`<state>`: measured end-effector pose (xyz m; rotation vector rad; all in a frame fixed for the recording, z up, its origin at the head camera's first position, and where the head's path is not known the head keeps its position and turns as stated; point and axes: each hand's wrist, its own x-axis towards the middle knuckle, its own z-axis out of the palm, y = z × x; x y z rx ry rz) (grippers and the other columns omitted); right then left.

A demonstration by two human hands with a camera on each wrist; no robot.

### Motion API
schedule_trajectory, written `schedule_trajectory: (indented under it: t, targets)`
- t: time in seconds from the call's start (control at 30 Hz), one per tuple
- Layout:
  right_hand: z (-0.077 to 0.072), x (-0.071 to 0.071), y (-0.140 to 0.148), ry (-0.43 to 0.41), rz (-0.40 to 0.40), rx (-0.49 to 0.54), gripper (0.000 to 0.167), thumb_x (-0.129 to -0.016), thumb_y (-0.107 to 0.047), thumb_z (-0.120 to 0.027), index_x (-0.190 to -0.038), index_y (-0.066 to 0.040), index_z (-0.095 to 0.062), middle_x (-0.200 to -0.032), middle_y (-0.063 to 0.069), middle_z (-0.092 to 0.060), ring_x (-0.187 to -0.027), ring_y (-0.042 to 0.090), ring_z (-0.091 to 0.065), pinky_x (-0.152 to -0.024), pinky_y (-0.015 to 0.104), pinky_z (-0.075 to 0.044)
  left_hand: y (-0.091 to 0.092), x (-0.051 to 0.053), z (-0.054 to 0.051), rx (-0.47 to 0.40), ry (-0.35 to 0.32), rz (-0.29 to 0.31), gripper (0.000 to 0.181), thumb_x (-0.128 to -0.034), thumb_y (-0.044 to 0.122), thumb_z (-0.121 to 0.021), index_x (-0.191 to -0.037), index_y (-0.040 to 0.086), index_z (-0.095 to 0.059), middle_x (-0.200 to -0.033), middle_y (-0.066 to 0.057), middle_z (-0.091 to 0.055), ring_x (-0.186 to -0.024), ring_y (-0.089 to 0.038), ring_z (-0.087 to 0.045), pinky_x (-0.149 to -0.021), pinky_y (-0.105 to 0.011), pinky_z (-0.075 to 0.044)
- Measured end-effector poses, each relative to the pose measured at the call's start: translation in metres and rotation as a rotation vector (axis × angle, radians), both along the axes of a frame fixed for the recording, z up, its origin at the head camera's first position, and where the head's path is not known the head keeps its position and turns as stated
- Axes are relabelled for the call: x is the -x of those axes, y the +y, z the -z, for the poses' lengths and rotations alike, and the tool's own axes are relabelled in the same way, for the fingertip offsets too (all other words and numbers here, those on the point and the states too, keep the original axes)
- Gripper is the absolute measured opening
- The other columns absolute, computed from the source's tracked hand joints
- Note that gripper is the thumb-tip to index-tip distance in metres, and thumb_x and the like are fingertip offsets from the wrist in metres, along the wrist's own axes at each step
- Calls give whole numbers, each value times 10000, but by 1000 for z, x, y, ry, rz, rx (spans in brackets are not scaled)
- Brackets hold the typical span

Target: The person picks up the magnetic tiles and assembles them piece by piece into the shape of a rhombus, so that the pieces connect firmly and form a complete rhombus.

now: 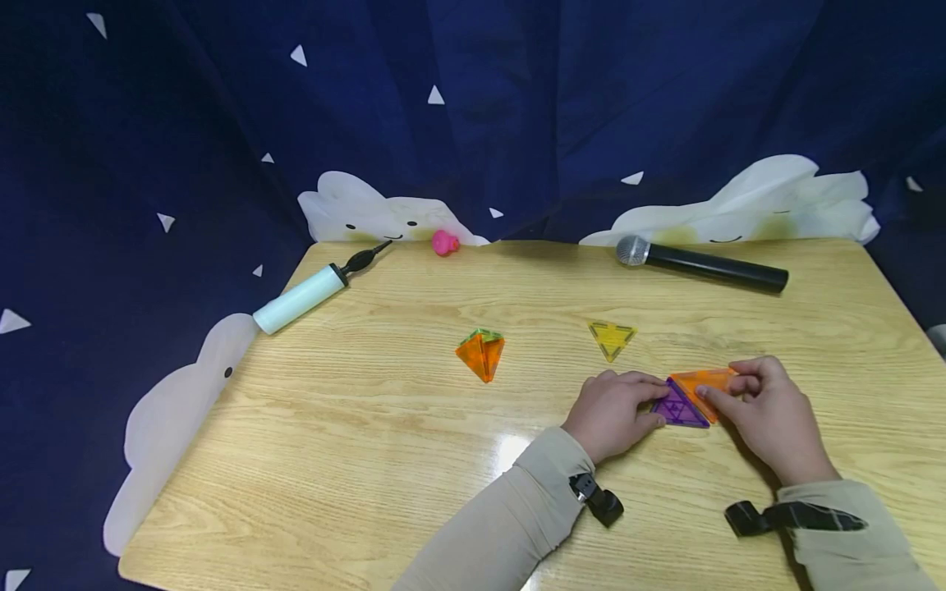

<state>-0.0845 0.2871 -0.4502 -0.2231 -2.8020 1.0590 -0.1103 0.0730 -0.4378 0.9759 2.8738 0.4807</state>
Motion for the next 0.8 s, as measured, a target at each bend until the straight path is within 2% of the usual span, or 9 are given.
schedule_trajectory:
  t: [0.23, 0.47, 0.57, 0.67, 0.8]
  targets:
    - [1, -3, -3, -3, 12, 3, 536, -920, -215, -745, -1283, 73, -477, -967, 180, -640, -706, 122, -492, -554, 183, -390, 0, 0, -1, -3, -15, -1, 404, -974, 453, -630, -1367, 362, -620, -1375, 231, -564, -1104, 6, -535, -851, -157, -348]
    - [0, -9, -3, 95, -19, -4, 542, -905, -146, -762, -1325, 52, -482, -935, 161, -680, -676, -22, -492, -575, 126, -406, 1, 1, -1, 3, -12, 1, 405, -975, 458, -626, -1369, 366, -617, -1378, 235, -559, -1118, -2, -538, -861, -162, -357]
    - [-2, -12, -4, 103, -27, -2, 575, -894, -135, -771, -1368, 38, -494, -922, 144, -687, -673, -24, -500, -586, 122, -400, 1, 2, -1, 7, -11, -2, 405, -973, 463, -625, -1368, 376, -615, -1374, 242, -558, -1109, -3, -541, -861, -165, -362]
    - [-3, -15, -5, 72, -22, -32, 506, -894, -194, -778, -1288, 51, -577, -904, 145, -688, -677, 36, -520, -577, 137, -398, 1, 2, 0, 4, -9, -2, 405, -970, 468, -628, -1366, 382, -616, -1368, 244, -561, -1120, -6, -546, -876, -173, -370]
    - [-3, -17, -7, 25, -10, -80, 371, -896, -269, -775, -1083, 35, -675, -853, 126, -685, -693, 157, -542, -569, 188, -401, -2, 3, 2, -36, -13, 4, 408, -951, 476, -653, -1341, 358, -640, -1340, 215, -585, -1139, -8, -555, -920, -176, -383]
